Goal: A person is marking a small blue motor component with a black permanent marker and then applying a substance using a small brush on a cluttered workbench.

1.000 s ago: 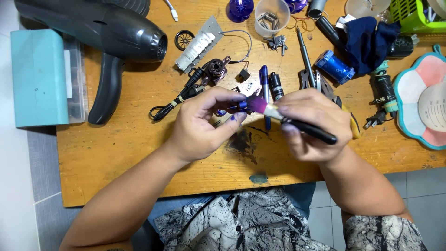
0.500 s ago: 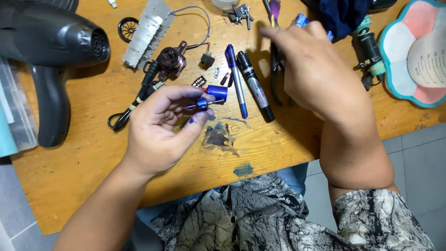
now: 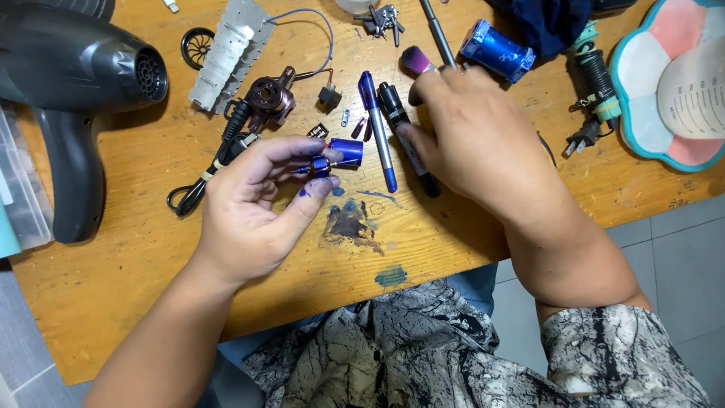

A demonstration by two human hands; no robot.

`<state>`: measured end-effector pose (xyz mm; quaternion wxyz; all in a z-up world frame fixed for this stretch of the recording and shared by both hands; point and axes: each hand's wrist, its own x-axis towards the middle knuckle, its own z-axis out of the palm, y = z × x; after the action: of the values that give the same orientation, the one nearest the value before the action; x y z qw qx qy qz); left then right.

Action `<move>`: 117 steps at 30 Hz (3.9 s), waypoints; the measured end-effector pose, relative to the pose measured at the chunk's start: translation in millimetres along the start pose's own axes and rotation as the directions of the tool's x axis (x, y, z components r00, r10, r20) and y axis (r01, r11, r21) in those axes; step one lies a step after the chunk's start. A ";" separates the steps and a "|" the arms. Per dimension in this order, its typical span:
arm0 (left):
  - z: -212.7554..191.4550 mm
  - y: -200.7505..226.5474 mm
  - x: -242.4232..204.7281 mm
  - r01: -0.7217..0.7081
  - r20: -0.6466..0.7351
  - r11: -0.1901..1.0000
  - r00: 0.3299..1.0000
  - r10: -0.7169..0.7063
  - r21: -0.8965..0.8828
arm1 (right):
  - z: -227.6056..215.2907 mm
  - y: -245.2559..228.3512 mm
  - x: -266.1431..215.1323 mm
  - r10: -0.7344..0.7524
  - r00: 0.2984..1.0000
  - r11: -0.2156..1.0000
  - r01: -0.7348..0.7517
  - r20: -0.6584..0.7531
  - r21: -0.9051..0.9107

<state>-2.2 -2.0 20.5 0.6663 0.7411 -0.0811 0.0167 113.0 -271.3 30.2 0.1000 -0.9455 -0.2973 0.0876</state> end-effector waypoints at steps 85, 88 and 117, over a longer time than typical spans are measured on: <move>-8.7 -19.6 4.9 0.182 0.080 0.845 0.983 -0.165 -0.503 | 34.1 -18.7 6.9 0.059 0.488 0.364 0.802 -0.871 0.474; -7.9 -20.6 3.8 0.206 0.090 0.826 0.978 -0.187 -0.525 | 42.6 -13.2 5.6 -0.082 0.423 0.356 0.858 -0.903 0.369; -3.7 -22.6 2.4 0.135 -0.034 0.875 0.985 -0.169 -0.465 | 32.3 -19.1 -19.8 -0.332 0.611 0.494 0.761 -0.718 0.420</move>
<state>3.7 3.7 -1.0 0.8247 0.5649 0.0003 -0.0281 79.3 -263.0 5.7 0.5505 -0.6591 -0.4979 -0.1212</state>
